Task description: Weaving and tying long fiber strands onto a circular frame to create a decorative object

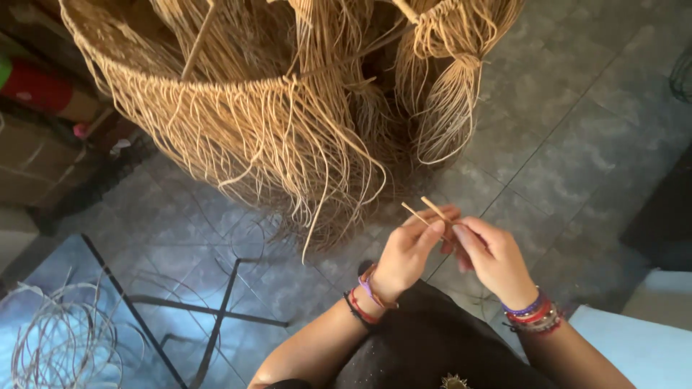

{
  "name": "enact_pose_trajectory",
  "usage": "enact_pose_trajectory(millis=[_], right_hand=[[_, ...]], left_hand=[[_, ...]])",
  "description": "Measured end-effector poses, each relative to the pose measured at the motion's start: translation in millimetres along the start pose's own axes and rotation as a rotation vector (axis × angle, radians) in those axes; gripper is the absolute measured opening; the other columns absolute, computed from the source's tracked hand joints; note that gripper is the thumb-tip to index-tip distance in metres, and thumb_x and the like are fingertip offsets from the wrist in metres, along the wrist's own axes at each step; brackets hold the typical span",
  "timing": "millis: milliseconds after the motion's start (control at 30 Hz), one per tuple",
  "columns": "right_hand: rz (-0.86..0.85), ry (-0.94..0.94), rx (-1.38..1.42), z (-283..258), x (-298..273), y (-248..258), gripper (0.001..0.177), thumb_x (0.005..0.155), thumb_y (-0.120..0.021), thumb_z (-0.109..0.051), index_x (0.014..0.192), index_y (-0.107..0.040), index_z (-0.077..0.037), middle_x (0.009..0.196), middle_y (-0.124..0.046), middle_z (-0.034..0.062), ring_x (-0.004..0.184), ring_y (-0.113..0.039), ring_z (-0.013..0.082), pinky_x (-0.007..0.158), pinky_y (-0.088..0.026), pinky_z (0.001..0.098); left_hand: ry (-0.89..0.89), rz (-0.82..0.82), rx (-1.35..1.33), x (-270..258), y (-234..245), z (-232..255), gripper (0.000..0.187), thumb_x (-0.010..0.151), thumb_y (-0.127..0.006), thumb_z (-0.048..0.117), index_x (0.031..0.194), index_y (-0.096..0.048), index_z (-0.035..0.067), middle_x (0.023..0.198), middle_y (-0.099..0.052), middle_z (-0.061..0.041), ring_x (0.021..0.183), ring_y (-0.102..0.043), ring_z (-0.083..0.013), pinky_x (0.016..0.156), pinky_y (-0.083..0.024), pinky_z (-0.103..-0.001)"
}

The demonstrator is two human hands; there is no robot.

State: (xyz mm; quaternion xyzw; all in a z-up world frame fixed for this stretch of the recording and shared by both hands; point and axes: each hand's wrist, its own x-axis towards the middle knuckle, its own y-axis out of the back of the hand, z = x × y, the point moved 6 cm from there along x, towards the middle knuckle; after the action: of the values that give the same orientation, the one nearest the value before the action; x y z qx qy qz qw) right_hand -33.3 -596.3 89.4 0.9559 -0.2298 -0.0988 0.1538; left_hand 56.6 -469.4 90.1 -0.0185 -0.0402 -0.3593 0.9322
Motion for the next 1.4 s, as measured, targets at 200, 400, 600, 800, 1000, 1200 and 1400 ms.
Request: enact_pose_trajectory(millis=[200,400,600,800,1000,1200,1400], right_hand=[[0.059,0.059,0.061,-5.0,16.9,-10.0,0.019,0.1,-0.059,-0.011,0.092,-0.076,-0.007,0.054,-0.071,0.0115,0.035,-0.053,0.014,0.035,-0.048,0.0229],[0.055,0.048,0.086,-12.5,29.7,-19.6,0.018,0.097,-0.06,-0.008,0.094,-0.078,-0.004,0.057,-0.074,0.0115,0.037,-0.06,0.0148,0.033,-0.051,0.0261],[-0.063,0.069,-0.123,-7.3,51.7,7.2,0.016,0.093,-0.069,-0.018,0.097,-0.082,-0.01,0.057,-0.073,0.0118,0.051,-0.061,0.0188,0.049,-0.054,0.0349],[-0.253,-0.153,-0.494,23.4,93.2,58.8,0.032,0.098,-0.061,-0.032,0.087,-0.089,-0.021,0.061,-0.069,-0.0034,0.051,-0.046,0.0107,0.059,-0.037,0.0237],[-0.414,0.28,-0.605,-7.4,135.8,54.6,0.027,0.094,-0.061,-0.032,0.081,-0.083,-0.024,0.067,-0.081,-0.013,0.053,-0.068,0.0075,0.061,-0.049,0.0257],[-0.658,0.495,-0.701,-51.8,157.4,28.7,0.018,0.09,-0.067,-0.03,0.086,-0.084,-0.029,0.087,-0.085,-0.0139,0.073,-0.08,0.0115,0.069,-0.056,0.0319],[-0.572,0.683,-0.65,-69.4,184.6,61.6,0.012,0.09,-0.07,-0.02,0.08,-0.078,-0.019,0.071,-0.074,-0.0083,0.067,-0.065,0.0119,0.071,-0.05,0.0314]], left_hand=[[-0.089,-0.056,-0.042,34.6,32.9,33.2,0.033,0.111,-0.052,0.023,0.118,-0.073,-0.002,0.129,-0.069,-0.022,0.119,-0.065,-0.0448,0.105,-0.047,-0.051],[-0.129,-0.141,-0.028,48.7,38.1,30.1,0.029,0.11,-0.053,0.024,0.123,-0.074,0.008,0.127,-0.072,-0.014,0.123,-0.065,-0.0357,0.109,-0.048,-0.046],[-0.223,0.066,0.033,72.1,73.6,57.5,0.031,0.11,-0.05,0.022,0.103,-0.078,0.009,0.113,-0.077,-0.014,0.113,-0.07,-0.0324,0.102,-0.051,-0.042],[-0.21,0.43,0.076,87.0,130.7,54.5,0.038,0.11,-0.044,0.031,0.104,-0.073,0.006,0.121,-0.07,-0.01,0.113,-0.067,-0.0215,0.101,-0.054,-0.036],[-0.307,0.921,1.083,72.2,124.6,95.7,0.075,0.104,-0.064,0.036,0.16,-0.028,0.002,0.159,-0.039,-0.024,0.147,-0.042,-0.0421,0.126,-0.033,-0.055],[-0.374,-0.032,1.28,103.1,-9.8,39.1,0.094,0.079,-0.083,0.048,0.153,-0.045,0.004,0.16,-0.044,-0.019,0.117,-0.067,-0.0319,0.094,-0.057,-0.041],[-0.105,0.12,1.503,90.6,23.8,34.5,0.025,0.107,-0.053,0.036,0.087,-0.057,0.02,0.064,-0.065,0.006,0.045,-0.064,-0.0135,0.031,-0.042,-0.034]])
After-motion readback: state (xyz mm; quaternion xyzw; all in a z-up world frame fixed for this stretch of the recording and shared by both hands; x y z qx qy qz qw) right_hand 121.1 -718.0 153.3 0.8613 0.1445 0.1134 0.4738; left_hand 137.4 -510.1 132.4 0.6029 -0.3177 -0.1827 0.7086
